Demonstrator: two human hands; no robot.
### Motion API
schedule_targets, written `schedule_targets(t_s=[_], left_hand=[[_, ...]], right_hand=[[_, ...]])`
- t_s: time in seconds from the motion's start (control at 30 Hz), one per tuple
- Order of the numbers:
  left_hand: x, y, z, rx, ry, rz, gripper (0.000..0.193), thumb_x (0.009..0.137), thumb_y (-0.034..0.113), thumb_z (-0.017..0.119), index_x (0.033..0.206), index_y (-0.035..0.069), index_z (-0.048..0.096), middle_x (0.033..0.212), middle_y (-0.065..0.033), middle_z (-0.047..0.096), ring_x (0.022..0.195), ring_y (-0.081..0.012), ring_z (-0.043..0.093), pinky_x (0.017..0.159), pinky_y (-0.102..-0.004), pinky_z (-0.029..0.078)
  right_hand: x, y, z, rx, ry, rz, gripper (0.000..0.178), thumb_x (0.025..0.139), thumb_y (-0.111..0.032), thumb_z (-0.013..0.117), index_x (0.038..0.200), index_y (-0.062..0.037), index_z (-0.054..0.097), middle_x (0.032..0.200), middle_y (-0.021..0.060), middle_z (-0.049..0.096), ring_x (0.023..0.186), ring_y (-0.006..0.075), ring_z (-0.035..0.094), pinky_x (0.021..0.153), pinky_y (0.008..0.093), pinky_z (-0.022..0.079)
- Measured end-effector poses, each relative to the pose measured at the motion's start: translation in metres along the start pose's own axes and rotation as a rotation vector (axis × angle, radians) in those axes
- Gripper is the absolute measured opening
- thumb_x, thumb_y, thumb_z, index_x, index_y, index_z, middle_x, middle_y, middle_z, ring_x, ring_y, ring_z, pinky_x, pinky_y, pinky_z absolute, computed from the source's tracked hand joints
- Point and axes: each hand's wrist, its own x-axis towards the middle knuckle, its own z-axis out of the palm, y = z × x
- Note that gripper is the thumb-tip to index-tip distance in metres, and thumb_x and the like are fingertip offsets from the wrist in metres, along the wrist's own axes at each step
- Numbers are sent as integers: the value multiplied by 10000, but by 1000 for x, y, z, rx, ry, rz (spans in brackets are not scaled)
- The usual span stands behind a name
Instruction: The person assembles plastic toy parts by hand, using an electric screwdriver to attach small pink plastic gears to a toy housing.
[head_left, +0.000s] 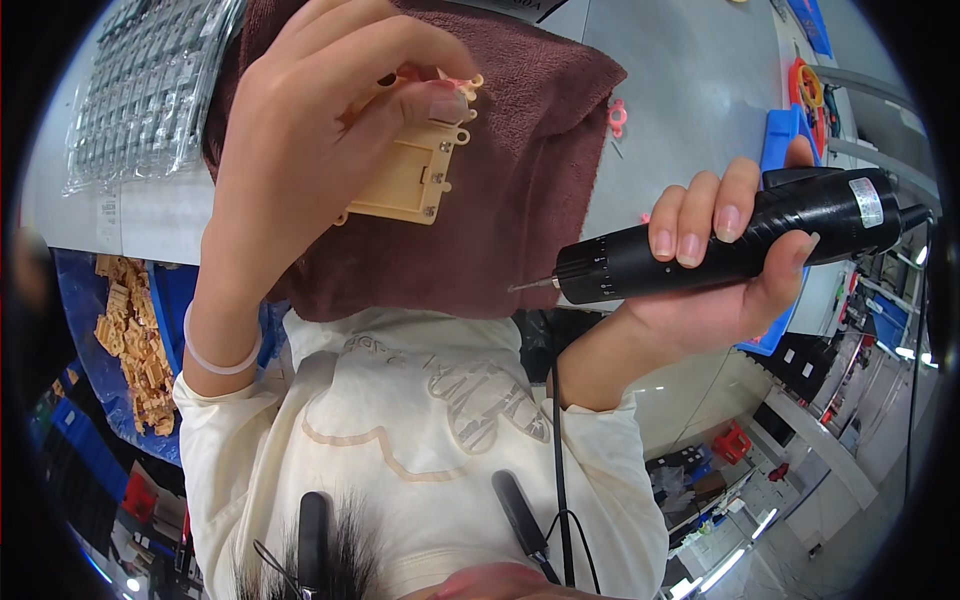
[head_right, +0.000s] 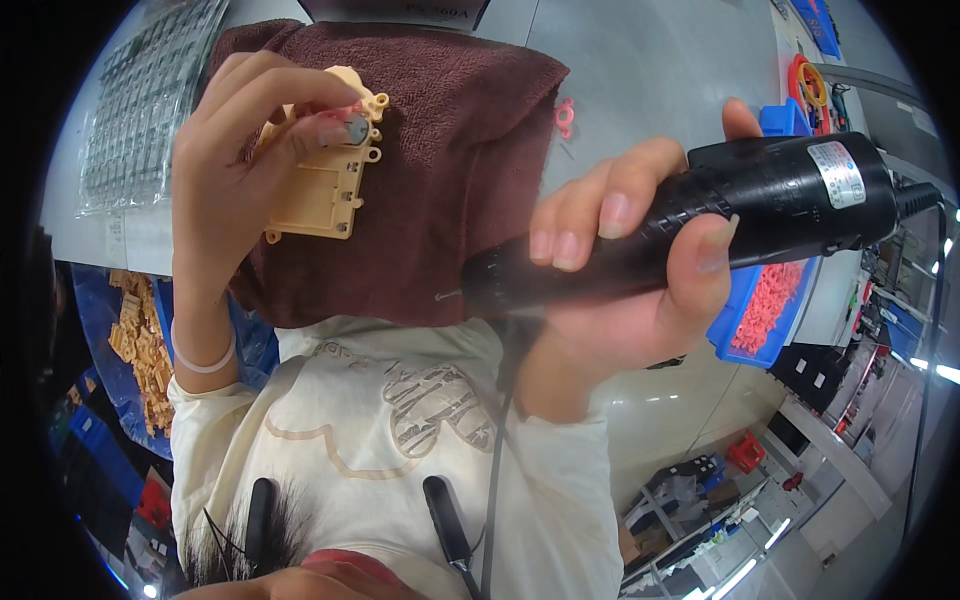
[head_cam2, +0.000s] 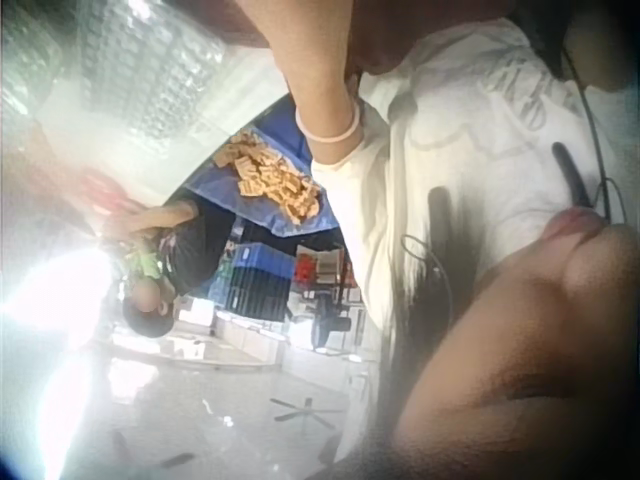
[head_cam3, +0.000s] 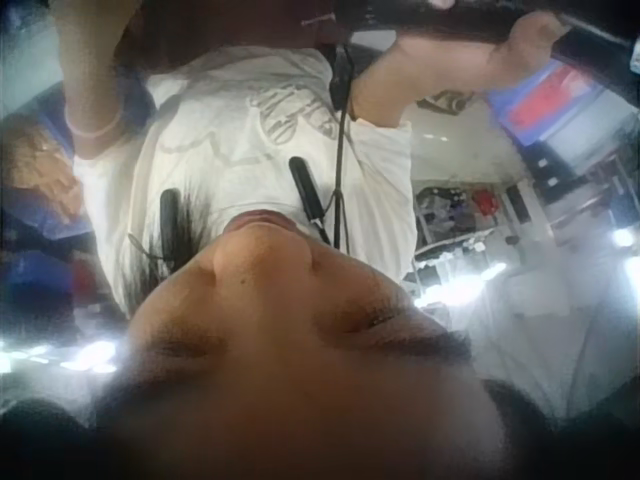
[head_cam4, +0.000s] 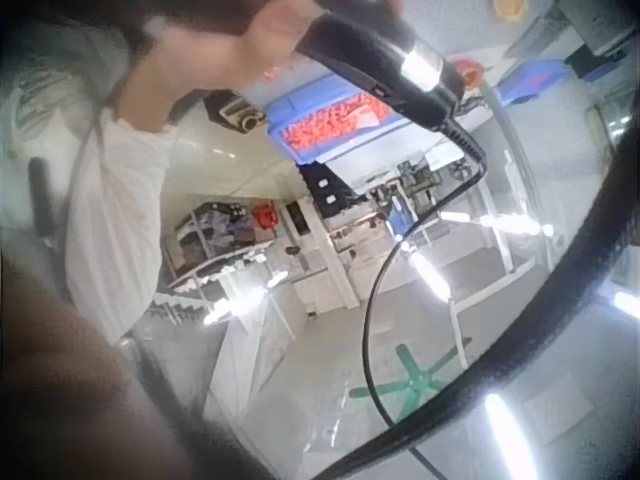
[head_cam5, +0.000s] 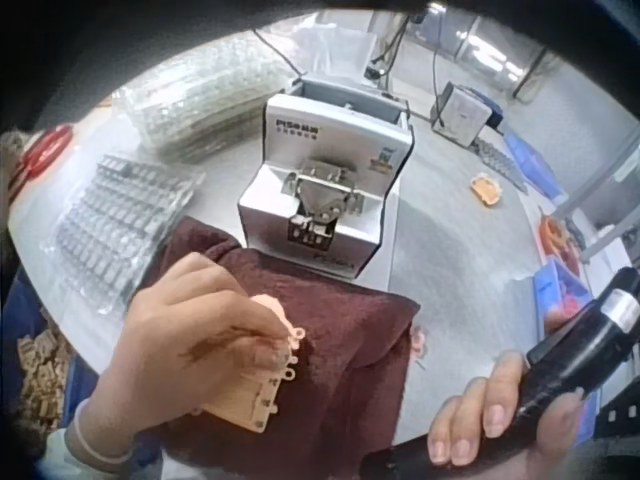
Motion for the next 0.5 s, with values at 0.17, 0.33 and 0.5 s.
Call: schedule_targets(t_s=[0.17,0.33,0.5], left_hand=[[-4,-1,-1,-275,-44,-169,155,714,-16,712,853,1,647,816,-44,609,743,-123,570,672,-226,456],[-8,-5,-1,-492,-17,-264,138,715,-32,709,835,-10,644,840,-45,612,748,-124,579,687,-218,460],[-4,-2,5,-230,-5,-80,127,704,-7,721,815,31,672,915,-60,609,772,-141,576,697,-234,467]], right_hand=[[6,1,-3,3,-4,6,561,934,-311,507,1343,7,290,778,89,447,541,155,449,494,311,424],[11,4,0,21,16,22,564,936,-312,505,1340,14,286,770,86,439,538,154,443,490,308,415],[14,8,3,32,-7,34,562,938,-316,501,1337,19,290,771,86,436,545,151,441,489,306,408]])
